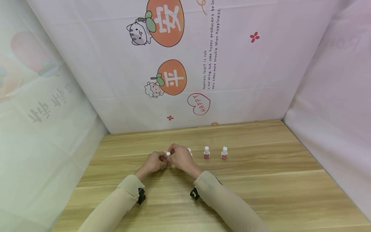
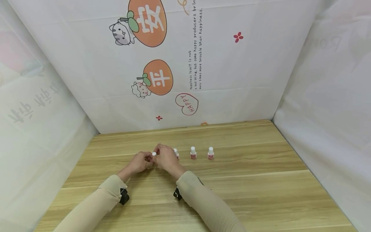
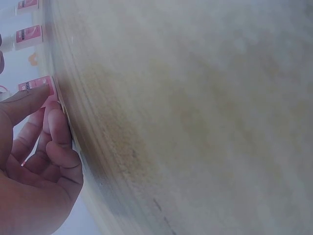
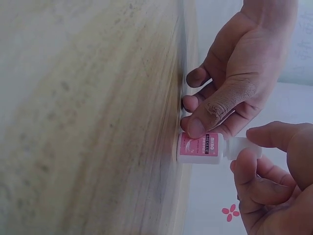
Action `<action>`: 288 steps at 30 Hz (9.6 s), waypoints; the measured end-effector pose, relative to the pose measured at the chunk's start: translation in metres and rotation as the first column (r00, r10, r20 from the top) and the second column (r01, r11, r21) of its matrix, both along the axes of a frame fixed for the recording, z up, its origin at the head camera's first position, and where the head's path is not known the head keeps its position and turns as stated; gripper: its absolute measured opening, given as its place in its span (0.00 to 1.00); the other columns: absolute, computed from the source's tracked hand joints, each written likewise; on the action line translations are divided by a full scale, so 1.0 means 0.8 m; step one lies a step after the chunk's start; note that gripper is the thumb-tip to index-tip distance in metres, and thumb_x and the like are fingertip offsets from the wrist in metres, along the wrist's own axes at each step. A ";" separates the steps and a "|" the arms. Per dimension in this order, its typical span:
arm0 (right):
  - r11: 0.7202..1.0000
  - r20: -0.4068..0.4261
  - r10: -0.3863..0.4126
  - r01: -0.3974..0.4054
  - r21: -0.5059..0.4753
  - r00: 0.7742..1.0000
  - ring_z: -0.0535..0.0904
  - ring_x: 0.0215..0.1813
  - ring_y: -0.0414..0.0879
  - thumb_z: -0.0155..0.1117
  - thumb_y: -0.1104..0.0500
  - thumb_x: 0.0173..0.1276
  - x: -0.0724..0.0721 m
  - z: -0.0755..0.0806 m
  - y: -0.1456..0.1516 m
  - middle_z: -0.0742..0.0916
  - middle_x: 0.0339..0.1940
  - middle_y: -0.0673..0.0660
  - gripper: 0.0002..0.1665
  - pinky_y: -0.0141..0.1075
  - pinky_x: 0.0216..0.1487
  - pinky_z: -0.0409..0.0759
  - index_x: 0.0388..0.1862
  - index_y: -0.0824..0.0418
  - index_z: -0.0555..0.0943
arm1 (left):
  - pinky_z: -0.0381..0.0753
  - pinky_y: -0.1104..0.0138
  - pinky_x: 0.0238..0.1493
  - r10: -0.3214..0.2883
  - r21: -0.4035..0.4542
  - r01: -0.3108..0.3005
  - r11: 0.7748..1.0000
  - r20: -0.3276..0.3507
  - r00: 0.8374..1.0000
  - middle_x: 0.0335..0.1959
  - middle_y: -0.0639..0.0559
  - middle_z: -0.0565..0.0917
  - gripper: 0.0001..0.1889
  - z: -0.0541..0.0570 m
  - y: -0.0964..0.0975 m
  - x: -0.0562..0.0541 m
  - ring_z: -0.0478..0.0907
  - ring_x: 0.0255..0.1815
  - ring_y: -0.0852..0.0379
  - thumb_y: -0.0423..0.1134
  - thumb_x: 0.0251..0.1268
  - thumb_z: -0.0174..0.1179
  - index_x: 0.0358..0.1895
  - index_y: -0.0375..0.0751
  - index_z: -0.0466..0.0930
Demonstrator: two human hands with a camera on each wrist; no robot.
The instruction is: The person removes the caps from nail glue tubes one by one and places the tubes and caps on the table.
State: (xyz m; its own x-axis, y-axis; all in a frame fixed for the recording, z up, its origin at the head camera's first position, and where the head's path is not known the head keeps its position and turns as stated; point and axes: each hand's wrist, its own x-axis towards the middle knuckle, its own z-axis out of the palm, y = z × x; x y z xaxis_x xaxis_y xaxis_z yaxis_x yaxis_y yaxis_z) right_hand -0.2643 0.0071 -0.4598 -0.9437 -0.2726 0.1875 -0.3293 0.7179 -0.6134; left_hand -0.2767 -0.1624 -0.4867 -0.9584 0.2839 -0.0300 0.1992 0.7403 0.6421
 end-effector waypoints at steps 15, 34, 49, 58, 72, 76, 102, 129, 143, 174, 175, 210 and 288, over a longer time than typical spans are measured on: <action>1.000 -0.015 0.013 -0.013 -0.001 1.000 0.80 0.37 0.43 0.72 0.56 0.63 0.000 -0.001 0.001 0.88 0.38 0.50 0.08 0.34 0.38 0.78 0.40 0.52 0.82 | 0.74 0.69 0.32 -0.004 -0.002 0.004 1.000 -0.014 1.000 0.29 0.52 0.85 0.05 -0.003 0.000 0.000 0.74 0.29 0.60 0.28 0.59 0.65 0.37 0.41 0.86; 1.000 -0.018 0.028 -0.028 0.012 0.999 0.82 0.41 0.45 0.71 0.57 0.64 -0.002 -0.003 0.000 0.88 0.40 0.50 0.09 0.35 0.41 0.80 0.42 0.53 0.82 | 0.75 0.70 0.33 -0.002 -0.004 0.002 1.000 -0.022 1.000 0.29 0.52 0.86 0.06 -0.003 0.000 -0.002 0.75 0.29 0.60 0.28 0.58 0.65 0.37 0.40 0.86; 0.999 -0.033 0.038 -0.037 0.014 0.999 0.83 0.41 0.46 0.70 0.56 0.65 -0.002 -0.002 -0.001 0.88 0.40 0.50 0.08 0.37 0.43 0.80 0.42 0.53 0.82 | 0.75 0.71 0.31 -0.003 0.022 0.003 1.000 -0.011 1.000 0.28 0.51 0.86 0.06 -0.001 -0.001 -0.003 0.75 0.28 0.61 0.27 0.57 0.65 0.38 0.36 0.86; 1.000 -0.025 0.014 -0.014 0.011 1.000 0.82 0.39 0.44 0.72 0.56 0.64 -0.002 -0.001 -0.002 0.88 0.37 0.49 0.08 0.35 0.39 0.79 0.40 0.52 0.82 | 0.76 0.70 0.32 0.006 0.037 -0.007 0.999 0.027 1.000 0.30 0.51 0.86 0.06 -0.001 -0.002 -0.003 0.77 0.30 0.60 0.27 0.59 0.65 0.40 0.36 0.86; 1.000 -0.032 0.008 -0.008 0.001 0.999 0.82 0.38 0.43 0.72 0.55 0.63 -0.003 -0.002 0.000 0.88 0.35 0.49 0.08 0.34 0.38 0.79 0.39 0.53 0.82 | 0.75 0.70 0.30 0.016 0.041 -0.017 0.999 0.032 0.999 0.29 0.51 0.86 0.06 0.002 0.000 -0.001 0.76 0.29 0.60 0.26 0.58 0.64 0.38 0.36 0.86; 1.000 -0.037 0.016 -0.016 0.005 0.999 0.83 0.39 0.44 0.72 0.56 0.64 -0.003 -0.003 0.000 0.88 0.37 0.49 0.07 0.35 0.40 0.80 0.39 0.53 0.82 | 0.76 0.70 0.30 0.014 0.037 -0.015 0.999 0.029 0.999 0.30 0.51 0.86 0.06 0.001 0.000 -0.002 0.76 0.29 0.60 0.26 0.59 0.64 0.39 0.36 0.86; 1.000 -0.002 0.004 -0.004 -0.003 1.000 0.82 0.39 0.44 0.72 0.55 0.63 -0.002 -0.001 0.000 0.88 0.37 0.51 0.09 0.35 0.39 0.79 0.40 0.54 0.82 | 0.75 0.70 0.32 0.026 0.030 -0.027 0.999 0.035 0.999 0.30 0.51 0.86 0.07 -0.001 0.000 0.001 0.75 0.29 0.60 0.28 0.60 0.64 0.40 0.38 0.87; 1.000 -0.037 0.014 -0.014 0.004 0.999 0.84 0.42 0.45 0.70 0.57 0.63 -0.004 -0.003 -0.001 0.89 0.39 0.50 0.08 0.36 0.42 0.80 0.41 0.53 0.82 | 0.75 0.70 0.33 0.021 0.044 -0.023 0.999 0.033 0.999 0.31 0.51 0.86 0.08 0.001 -0.001 0.000 0.76 0.31 0.60 0.27 0.60 0.64 0.41 0.37 0.86; 1.000 -0.026 0.014 -0.015 -0.014 1.000 0.82 0.39 0.44 0.70 0.57 0.63 -0.004 -0.004 -0.001 0.88 0.38 0.49 0.08 0.35 0.39 0.79 0.40 0.52 0.82 | 0.75 0.70 0.33 0.020 0.040 -0.021 0.999 0.025 0.999 0.30 0.51 0.86 0.07 0.000 -0.002 0.001 0.76 0.30 0.60 0.27 0.59 0.64 0.40 0.37 0.87; 1.000 -0.048 0.020 -0.021 -0.017 0.999 0.83 0.39 0.45 0.70 0.57 0.64 -0.006 -0.007 -0.002 0.88 0.39 0.50 0.07 0.35 0.40 0.79 0.41 0.53 0.82 | 0.76 0.70 0.34 0.020 0.026 -0.021 0.999 0.027 0.999 0.31 0.51 0.86 0.08 0.001 -0.001 0.000 0.76 0.31 0.60 0.27 0.60 0.64 0.42 0.37 0.87; 1.000 -0.050 0.021 -0.022 -0.014 0.999 0.83 0.39 0.45 0.70 0.57 0.64 -0.006 -0.007 -0.002 0.88 0.39 0.50 0.08 0.35 0.40 0.79 0.41 0.53 0.82 | 0.76 0.70 0.34 0.020 0.030 -0.021 0.999 0.028 0.999 0.31 0.51 0.86 0.08 0.001 -0.001 0.000 0.77 0.31 0.60 0.27 0.60 0.64 0.42 0.37 0.87; 1.000 -0.054 0.028 -0.029 -0.009 0.998 0.84 0.42 0.47 0.69 0.57 0.64 -0.004 -0.004 -0.001 0.89 0.39 0.51 0.07 0.37 0.42 0.81 0.41 0.54 0.83 | 0.76 0.70 0.33 -0.004 0.024 0.005 1.000 -0.015 1.000 0.30 0.49 0.86 0.07 0.001 -0.001 0.001 0.77 0.30 0.60 0.26 0.58 0.64 0.39 0.35 0.86; 0.994 -0.072 -0.008 0.001 -0.108 0.997 0.84 0.44 0.50 0.64 0.57 0.67 -0.007 0.006 -0.001 0.89 0.44 0.52 0.16 0.42 0.48 0.79 0.53 0.56 0.82 | 0.76 0.70 0.30 0.036 0.020 -0.036 0.999 0.024 0.999 0.31 0.51 0.88 0.06 0.002 -0.010 0.000 0.78 0.29 0.61 0.31 0.59 0.68 0.40 0.38 0.87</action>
State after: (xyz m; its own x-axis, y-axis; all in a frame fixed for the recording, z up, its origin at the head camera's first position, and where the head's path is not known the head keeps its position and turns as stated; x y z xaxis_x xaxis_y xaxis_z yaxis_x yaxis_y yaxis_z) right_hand -0.2695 0.0063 -0.4551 -0.9278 -0.2429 0.2832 -0.3724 0.6505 -0.6619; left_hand -0.2768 -0.1706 -0.4849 -0.9671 0.2500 -0.0472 0.1573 0.7333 0.6615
